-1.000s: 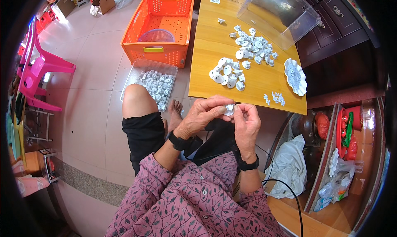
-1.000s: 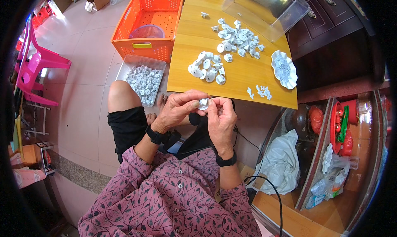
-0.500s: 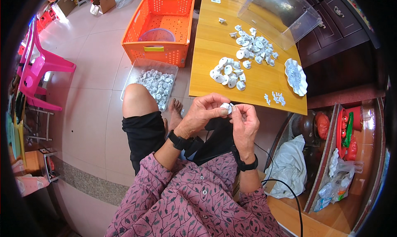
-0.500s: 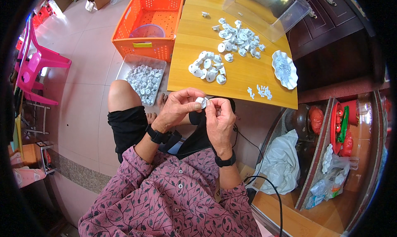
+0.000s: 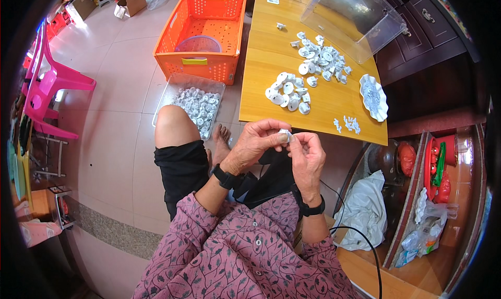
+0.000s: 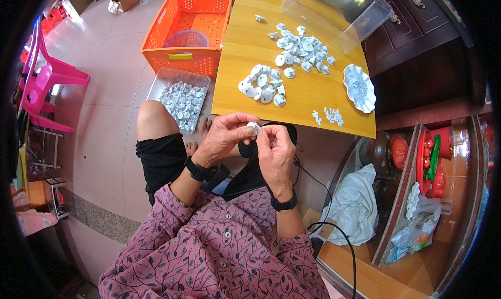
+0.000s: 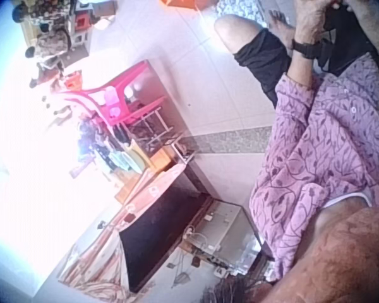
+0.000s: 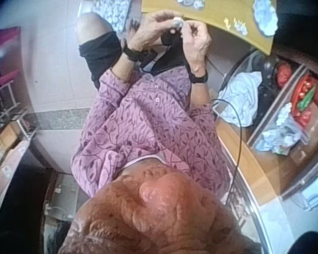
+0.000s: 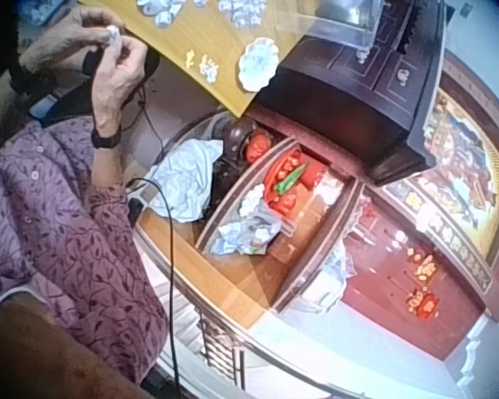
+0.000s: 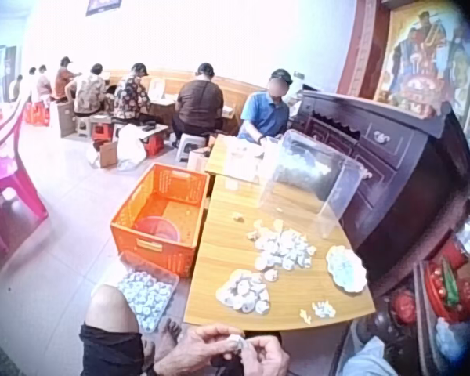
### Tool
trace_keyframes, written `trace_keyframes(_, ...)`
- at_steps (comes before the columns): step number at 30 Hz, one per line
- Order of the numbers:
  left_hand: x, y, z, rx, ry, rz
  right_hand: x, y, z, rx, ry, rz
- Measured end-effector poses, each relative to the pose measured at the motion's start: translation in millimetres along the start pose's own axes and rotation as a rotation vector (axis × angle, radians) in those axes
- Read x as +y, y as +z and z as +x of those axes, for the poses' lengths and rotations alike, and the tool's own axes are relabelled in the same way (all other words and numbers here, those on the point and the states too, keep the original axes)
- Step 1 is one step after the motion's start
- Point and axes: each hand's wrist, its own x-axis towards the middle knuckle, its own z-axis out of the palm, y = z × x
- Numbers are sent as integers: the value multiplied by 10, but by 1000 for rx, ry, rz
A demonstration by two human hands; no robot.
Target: Assembling small white and gray plastic components by hand in a shared workspace.
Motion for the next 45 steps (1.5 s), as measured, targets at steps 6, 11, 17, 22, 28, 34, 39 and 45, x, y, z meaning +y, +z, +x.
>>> trace_keyframes(6, 19, 32, -4, 20, 7, 17, 28, 2, -4, -13, -4, -4)
trace_keyframes(11, 9, 32, 1, 17, 6, 20, 41, -13, 0, -17, 2, -34)
trace_keyframes(17, -28, -15, 7, -23, -15, -62, 36, -8, 15, 14, -7, -3)
trace_keyframes(22, -26, -9, 0, -34, -26, -67, 23, -24, 22, 7, -5, 18)
trace_keyframes(28, -35, -29, 4, -51, -35, -101, -2, -32, 0, 10, 13, 23)
trace_keyframes(34, -17, -15, -6, -63, -17, -134, -54, -46, -27, 18, 9, 41)
trace_keyframes(39, 21, 31, -21, -65, -6, -170, -86, -60, -33, 32, -36, -31)
trace_keyframes(45, 78, 73, -46, -78, -6, -151, -148, -77, -52, 26, -58, -15)
